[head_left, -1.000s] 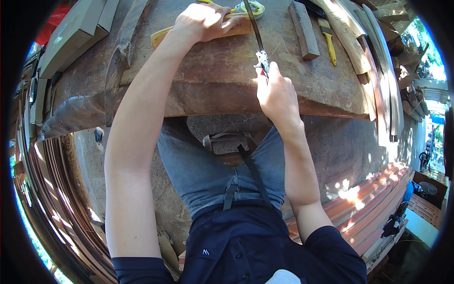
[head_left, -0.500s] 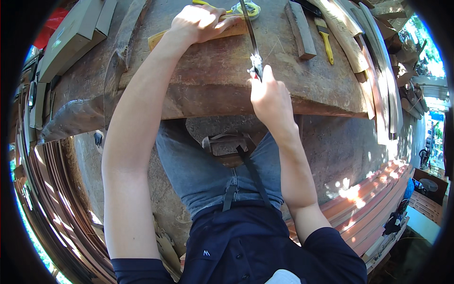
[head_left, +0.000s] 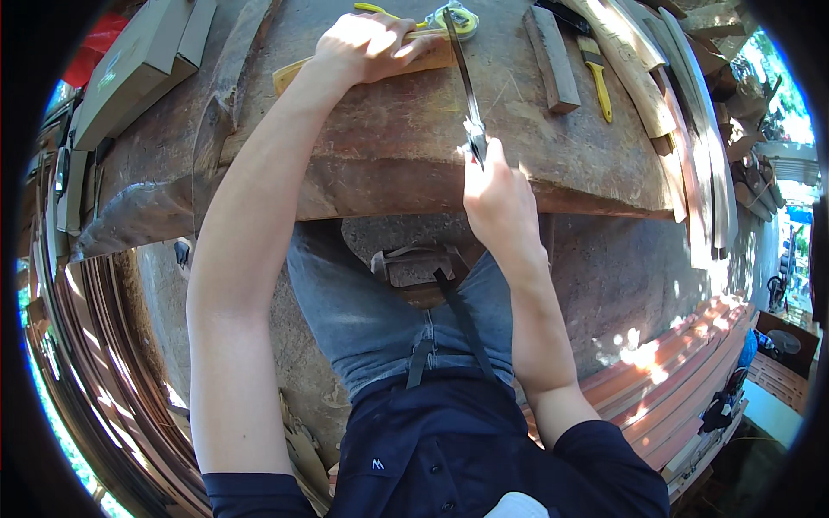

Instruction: The person is using a hand saw to cut a piece of wood on a workshop workbench.

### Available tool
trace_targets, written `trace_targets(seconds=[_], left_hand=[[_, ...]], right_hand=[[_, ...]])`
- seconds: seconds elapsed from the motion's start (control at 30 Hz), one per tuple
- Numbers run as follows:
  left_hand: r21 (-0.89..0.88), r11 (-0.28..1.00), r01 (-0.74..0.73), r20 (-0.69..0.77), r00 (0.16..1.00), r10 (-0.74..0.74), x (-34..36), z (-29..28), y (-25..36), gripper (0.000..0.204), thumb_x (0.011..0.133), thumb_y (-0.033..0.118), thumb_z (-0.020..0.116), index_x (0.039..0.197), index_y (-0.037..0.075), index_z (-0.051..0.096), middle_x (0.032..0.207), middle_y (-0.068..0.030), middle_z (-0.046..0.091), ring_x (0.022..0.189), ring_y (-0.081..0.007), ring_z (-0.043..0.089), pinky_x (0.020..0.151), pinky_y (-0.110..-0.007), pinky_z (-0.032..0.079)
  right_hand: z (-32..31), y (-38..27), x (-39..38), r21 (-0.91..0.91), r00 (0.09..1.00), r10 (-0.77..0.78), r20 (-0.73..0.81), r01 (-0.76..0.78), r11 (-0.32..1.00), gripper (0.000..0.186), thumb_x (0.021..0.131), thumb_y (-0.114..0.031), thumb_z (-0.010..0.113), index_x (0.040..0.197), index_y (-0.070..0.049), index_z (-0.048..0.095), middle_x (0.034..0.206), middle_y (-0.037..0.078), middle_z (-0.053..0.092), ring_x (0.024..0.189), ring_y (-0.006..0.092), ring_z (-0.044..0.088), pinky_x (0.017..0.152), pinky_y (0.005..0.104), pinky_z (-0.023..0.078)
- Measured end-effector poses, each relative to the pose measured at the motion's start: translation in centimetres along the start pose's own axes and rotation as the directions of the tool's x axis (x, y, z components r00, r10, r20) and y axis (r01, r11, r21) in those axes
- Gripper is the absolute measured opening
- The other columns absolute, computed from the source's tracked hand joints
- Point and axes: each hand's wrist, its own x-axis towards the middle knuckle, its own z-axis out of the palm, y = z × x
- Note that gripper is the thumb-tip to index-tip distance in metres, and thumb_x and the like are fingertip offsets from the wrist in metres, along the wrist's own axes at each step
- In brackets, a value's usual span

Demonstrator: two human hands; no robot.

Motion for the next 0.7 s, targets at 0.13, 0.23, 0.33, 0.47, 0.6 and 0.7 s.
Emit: trace_targets(seconds=[0.13,0.23,0.33,0.47,0.6,0.7], left_hand=[[0.138,0.988,-0.067,0.003,0.998,0.067,-0.4,0.1,-0.2,0.042,0.105,0.024,0.057,0.147,0.030,0.061,0.137,-0.0039,0.069,0.112,-0.0250,0.074,0.089,-0.039,0.064],[0.300,0.915,-0.270,-0.122,0.941,0.317,-0.9,0.2,-0.4,0.039,0.106,0.026,0.058,0.144,0.031,0.064,0.131,-0.0047,0.071,0.110,-0.0256,0.075,0.088,-0.038,0.064],[0.273,0.930,-0.246,-0.160,0.942,0.296,-0.8,0.3,-0.2,0.036,0.106,0.028,0.059,0.141,0.033,0.067,0.127,-0.0043,0.073,0.109,-0.0256,0.075,0.087,-0.038,0.064],[0.248,0.938,-0.241,-0.182,0.940,0.290,-0.9,0.6,-0.8,0.035,0.107,0.034,0.060,0.141,0.034,0.067,0.129,-0.0044,0.073,0.107,-0.0274,0.076,0.086,-0.041,0.064],[0.138,0.978,-0.159,-0.150,0.972,0.179,-0.8,0.3,0.0,0.035,0.109,0.037,0.057,0.142,0.035,0.066,0.134,-0.0062,0.072,0.108,-0.0280,0.076,0.087,-0.042,0.064],[0.044,0.997,0.056,-0.066,0.996,-0.053,0.1,-0.1,1.3,0.037,0.108,0.042,0.058,0.141,0.028,0.067,0.129,-0.0085,0.074,0.106,-0.0279,0.077,0.087,-0.040,0.064]], right_hand=[[-0.2,-0.1,-0.1,0.008,0.994,0.103,0.032,-0.104,0.995,0.035,0.107,-0.024,0.056,0.134,-0.002,0.057,0.089,0.035,0.071,0.094,0.0539,0.068,0.085,0.0630,0.050],[-0.4,-0.2,1.7,-0.050,0.999,0.035,-0.005,-0.035,0.998,0.029,0.106,-0.023,0.057,0.124,0.000,0.057,0.086,0.034,0.071,0.089,0.0548,0.068,0.081,0.0641,0.051],[-0.3,0.3,3.2,-0.027,0.994,-0.111,-0.020,0.110,0.994,0.023,0.105,-0.021,0.059,0.106,0.001,0.053,0.084,0.031,0.072,0.083,0.0521,0.072,0.072,0.0594,0.056],[-0.4,0.0,2.0,0.000,0.996,-0.093,-0.005,0.093,0.996,0.024,0.106,-0.022,0.057,0.109,0.001,0.054,0.085,0.031,0.072,0.084,0.0526,0.072,0.074,0.0601,0.056],[-0.6,-0.2,-0.5,0.011,0.995,0.089,0.039,-0.089,0.996,0.028,0.107,-0.023,0.054,0.120,0.001,0.057,0.088,0.033,0.072,0.088,0.0540,0.070,0.080,0.0610,0.054],[-0.9,0.4,-0.4,0.033,0.990,0.138,0.041,-0.140,0.990,0.029,0.108,-0.025,0.053,0.122,0.000,0.059,0.088,0.034,0.071,0.092,0.0556,0.068,0.083,0.0615,0.052]])
